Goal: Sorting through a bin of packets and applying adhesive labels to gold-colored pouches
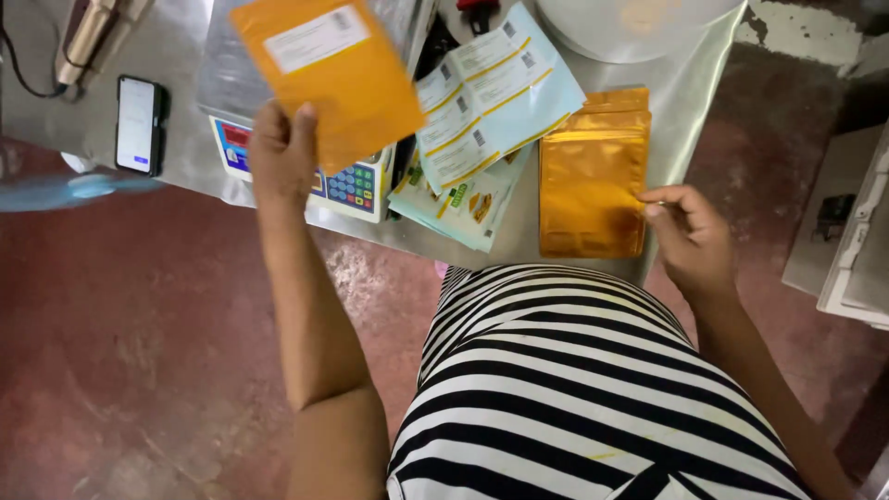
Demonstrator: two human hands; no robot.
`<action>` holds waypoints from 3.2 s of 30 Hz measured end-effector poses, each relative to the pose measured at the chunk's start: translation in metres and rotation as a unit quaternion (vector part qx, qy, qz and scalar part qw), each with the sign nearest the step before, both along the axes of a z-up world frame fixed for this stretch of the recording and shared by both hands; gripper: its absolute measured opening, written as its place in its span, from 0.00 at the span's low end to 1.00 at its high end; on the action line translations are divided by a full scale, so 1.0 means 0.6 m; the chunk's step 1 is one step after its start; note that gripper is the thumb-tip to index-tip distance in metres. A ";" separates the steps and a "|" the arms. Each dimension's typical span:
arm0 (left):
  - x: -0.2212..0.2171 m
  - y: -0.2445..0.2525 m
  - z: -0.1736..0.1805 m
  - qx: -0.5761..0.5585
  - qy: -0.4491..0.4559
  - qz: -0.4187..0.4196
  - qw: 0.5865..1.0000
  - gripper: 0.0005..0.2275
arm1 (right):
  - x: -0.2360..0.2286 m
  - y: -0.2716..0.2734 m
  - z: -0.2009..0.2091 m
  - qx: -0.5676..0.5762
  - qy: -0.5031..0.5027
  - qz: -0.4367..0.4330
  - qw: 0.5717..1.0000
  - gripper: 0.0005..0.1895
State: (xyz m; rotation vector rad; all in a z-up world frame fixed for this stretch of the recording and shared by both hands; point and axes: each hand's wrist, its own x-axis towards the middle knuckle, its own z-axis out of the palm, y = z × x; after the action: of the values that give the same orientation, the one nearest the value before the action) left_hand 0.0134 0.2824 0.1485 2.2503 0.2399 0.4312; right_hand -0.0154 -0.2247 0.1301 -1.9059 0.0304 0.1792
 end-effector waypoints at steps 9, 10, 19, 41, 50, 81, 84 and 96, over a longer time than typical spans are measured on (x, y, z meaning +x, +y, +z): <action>-0.019 -0.076 -0.058 0.251 -0.187 -0.020 0.950 0.10 | 0.018 -0.018 -0.077 -0.061 -0.122 0.041 0.990 0.08; -0.020 -0.133 -0.049 0.189 -0.132 -0.057 0.971 0.06 | 0.021 -0.015 -0.072 -0.082 -0.137 0.057 0.986 0.09; 0.041 -0.327 -0.171 0.282 -0.010 -0.152 0.947 0.34 | 0.013 0.002 -0.059 -0.177 -0.150 0.130 0.964 0.11; 0.105 -0.083 -0.067 0.351 -0.108 0.050 0.929 0.17 | 0.013 -0.005 -0.065 -0.201 -0.133 0.151 0.959 0.12; 0.101 -0.034 -0.110 0.284 -0.100 0.079 0.950 0.11 | 0.018 -0.001 -0.077 -0.231 -0.124 0.162 0.951 0.11; 0.242 0.023 0.033 0.091 0.384 0.007 0.919 0.14 | 0.013 0.003 -0.172 -0.289 -0.243 0.060 0.924 0.09; 0.262 0.025 0.034 0.081 0.457 0.018 0.886 0.20 | 0.008 0.005 -0.180 -0.323 -0.226 0.058 0.917 0.09; 0.229 0.032 0.042 0.021 0.424 -0.021 0.905 0.17 | 0.017 0.044 -0.165 -0.340 -0.247 -0.022 0.907 0.07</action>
State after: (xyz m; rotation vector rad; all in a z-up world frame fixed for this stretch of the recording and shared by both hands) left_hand 0.1506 0.3019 0.1735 2.3503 0.6236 -0.6056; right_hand -0.0054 -0.1986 0.0310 -2.5934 -0.2345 -0.4054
